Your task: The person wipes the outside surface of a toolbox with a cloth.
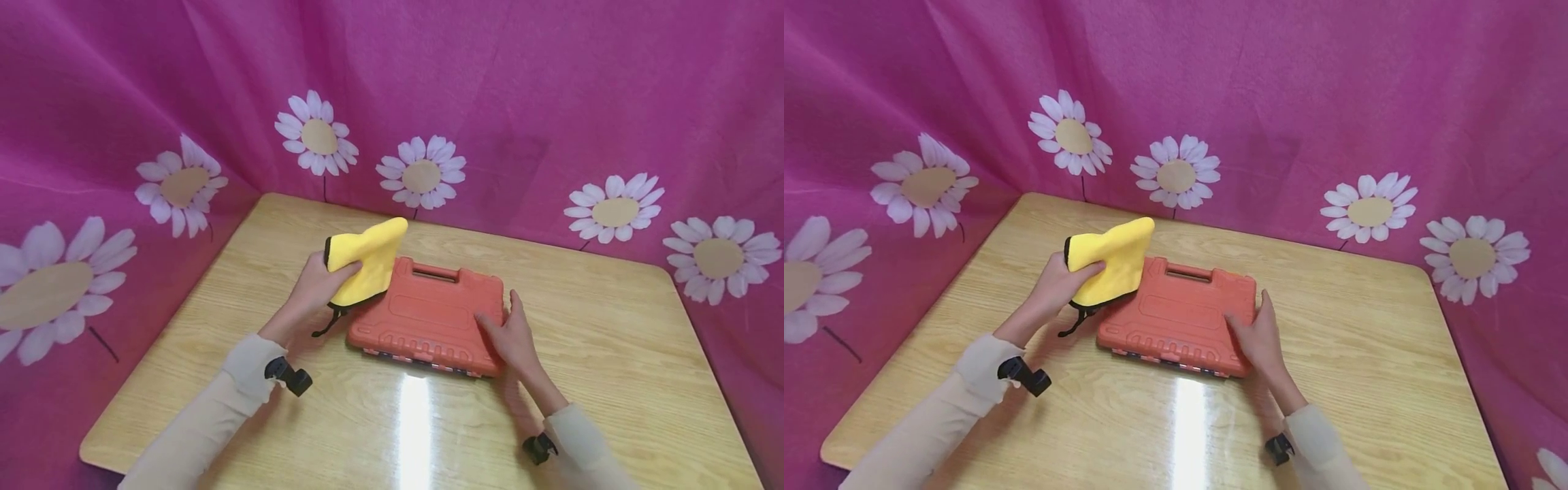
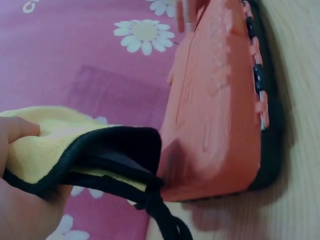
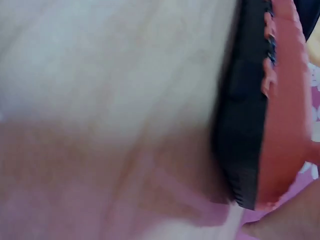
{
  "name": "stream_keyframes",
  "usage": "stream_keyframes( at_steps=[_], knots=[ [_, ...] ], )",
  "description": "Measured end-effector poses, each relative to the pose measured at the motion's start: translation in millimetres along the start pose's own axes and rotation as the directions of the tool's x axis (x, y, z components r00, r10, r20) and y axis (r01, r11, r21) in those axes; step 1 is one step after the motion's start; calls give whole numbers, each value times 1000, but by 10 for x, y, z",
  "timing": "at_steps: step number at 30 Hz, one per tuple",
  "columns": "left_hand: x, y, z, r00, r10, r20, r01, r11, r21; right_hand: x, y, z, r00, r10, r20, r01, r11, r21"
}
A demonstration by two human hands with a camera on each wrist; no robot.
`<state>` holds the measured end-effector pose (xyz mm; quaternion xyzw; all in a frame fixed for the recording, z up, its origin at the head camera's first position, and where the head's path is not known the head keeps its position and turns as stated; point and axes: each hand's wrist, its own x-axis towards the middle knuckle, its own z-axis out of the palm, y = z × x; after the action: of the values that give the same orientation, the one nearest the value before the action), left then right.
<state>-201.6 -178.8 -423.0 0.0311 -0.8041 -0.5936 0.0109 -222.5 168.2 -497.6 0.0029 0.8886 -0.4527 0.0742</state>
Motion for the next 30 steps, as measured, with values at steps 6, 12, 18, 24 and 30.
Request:
stream_keyframes(
  at_steps=[6,12,18,24,30],
  knots=[
    [19,100,126,998,26,59,-23,999,-40,-3,-211,-89,991,-137,5,137,990,43],
    [9,169,217,989,81,120,-71,994,-87,-19,-466,-114,950,-298,94,272,937,219],
    [-51,233,281,948,117,296,-92,991,-98,-47,-611,-118,923,-330,196,268,920,287],
    [-71,282,373,861,177,476,-136,983,-120,-88,-673,-147,886,-400,233,302,882,362],
    [-50,228,510,823,175,540,-78,977,-198,-160,-670,-144,870,-429,242,309,858,410]
  ],
)
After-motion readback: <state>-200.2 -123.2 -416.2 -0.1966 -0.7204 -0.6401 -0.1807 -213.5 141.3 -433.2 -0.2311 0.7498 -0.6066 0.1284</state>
